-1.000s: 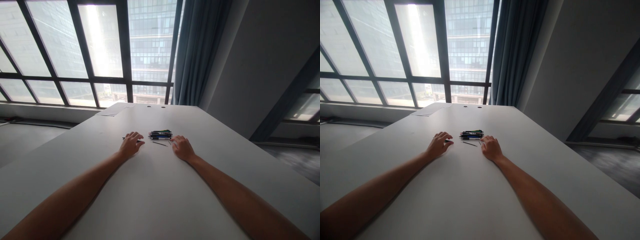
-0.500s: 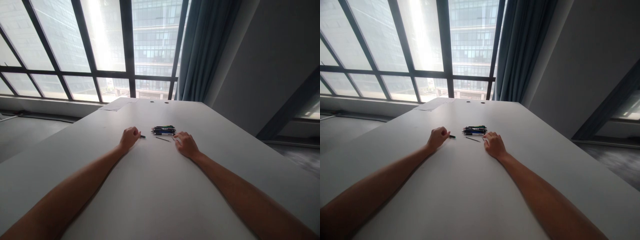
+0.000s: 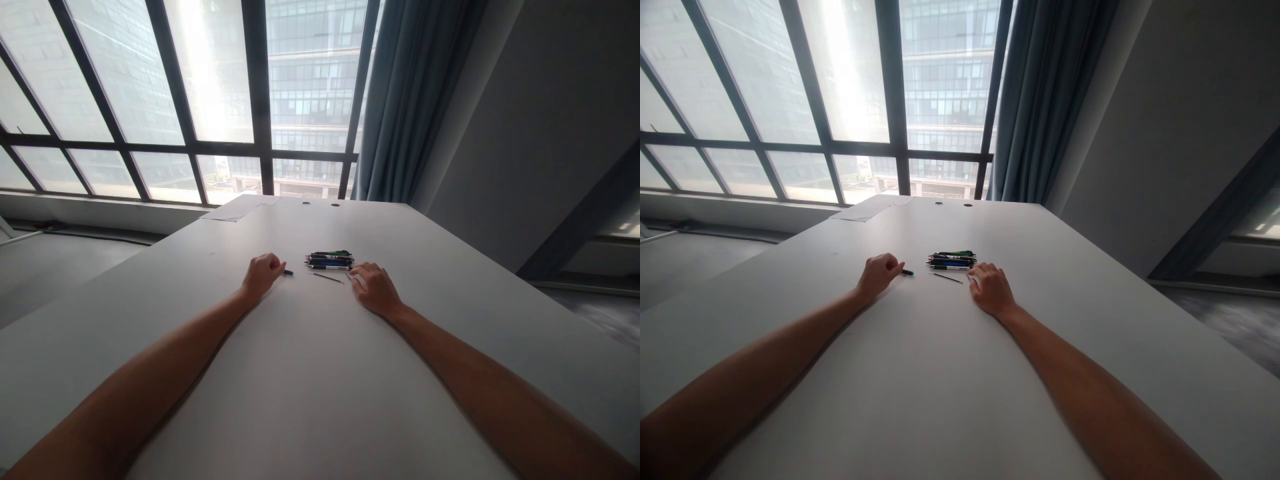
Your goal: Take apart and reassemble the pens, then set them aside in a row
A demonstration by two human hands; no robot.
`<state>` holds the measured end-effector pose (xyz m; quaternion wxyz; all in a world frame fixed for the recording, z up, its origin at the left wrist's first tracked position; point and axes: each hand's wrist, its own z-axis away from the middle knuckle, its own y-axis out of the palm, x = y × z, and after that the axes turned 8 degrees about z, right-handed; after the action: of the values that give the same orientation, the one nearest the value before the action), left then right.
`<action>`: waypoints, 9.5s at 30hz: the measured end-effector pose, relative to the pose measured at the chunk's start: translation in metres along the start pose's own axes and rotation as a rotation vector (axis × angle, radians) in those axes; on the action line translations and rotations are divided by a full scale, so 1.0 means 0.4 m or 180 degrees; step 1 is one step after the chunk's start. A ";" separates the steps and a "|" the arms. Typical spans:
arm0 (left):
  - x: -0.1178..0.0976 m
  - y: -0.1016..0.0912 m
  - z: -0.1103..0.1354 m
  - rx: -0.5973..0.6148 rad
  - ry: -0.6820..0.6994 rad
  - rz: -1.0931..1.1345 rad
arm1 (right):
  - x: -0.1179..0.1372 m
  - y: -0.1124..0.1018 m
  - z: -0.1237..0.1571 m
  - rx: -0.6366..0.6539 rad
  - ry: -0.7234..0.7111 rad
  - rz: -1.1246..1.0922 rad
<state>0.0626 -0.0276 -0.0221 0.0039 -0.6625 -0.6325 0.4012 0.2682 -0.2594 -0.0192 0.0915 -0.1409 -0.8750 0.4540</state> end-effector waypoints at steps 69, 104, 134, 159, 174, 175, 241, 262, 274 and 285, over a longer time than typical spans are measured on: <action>-0.088 0.005 0.021 0.0285 0.1465 0.0251 | 0.188 -0.120 0.003 -0.1091 -0.0478 -0.2272; -0.138 0.024 0.037 0.0089 0.1381 0.0652 | 0.073 -0.034 -0.020 -0.0459 -0.0387 -0.0547; -0.139 0.031 0.055 0.0756 0.1458 -0.0029 | 0.044 -0.009 -0.034 0.0689 0.0154 0.0070; -0.156 0.023 0.062 0.1521 0.1238 0.0031 | 0.132 -0.025 0.013 -0.0171 -0.0643 -0.1589; -0.152 0.026 0.062 0.1491 0.1259 0.0078 | 0.132 -0.023 0.015 -0.0172 -0.0761 -0.1466; -0.151 0.026 0.061 0.1499 0.1261 0.0078 | 0.131 -0.023 0.015 -0.0177 -0.0754 -0.1455; -0.148 0.029 0.062 0.1028 0.0665 -0.0058 | -0.019 0.017 -0.028 0.0515 0.0222 0.0315; -0.154 0.015 0.063 0.0446 0.0957 0.0858 | -0.006 0.008 -0.034 0.0608 0.0276 0.0345; -0.151 0.017 0.069 0.0444 0.0871 0.1210 | -0.004 0.008 -0.033 0.0495 0.0066 0.0094; -0.144 0.027 0.067 0.0657 0.1159 0.1644 | 0.003 0.006 -0.033 0.0456 0.0012 -0.0016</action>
<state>0.0643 -0.0916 -0.0154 0.0822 -0.8579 -0.3886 0.3260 0.2713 -0.2476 -0.0135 0.1041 -0.1326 -0.8405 0.5149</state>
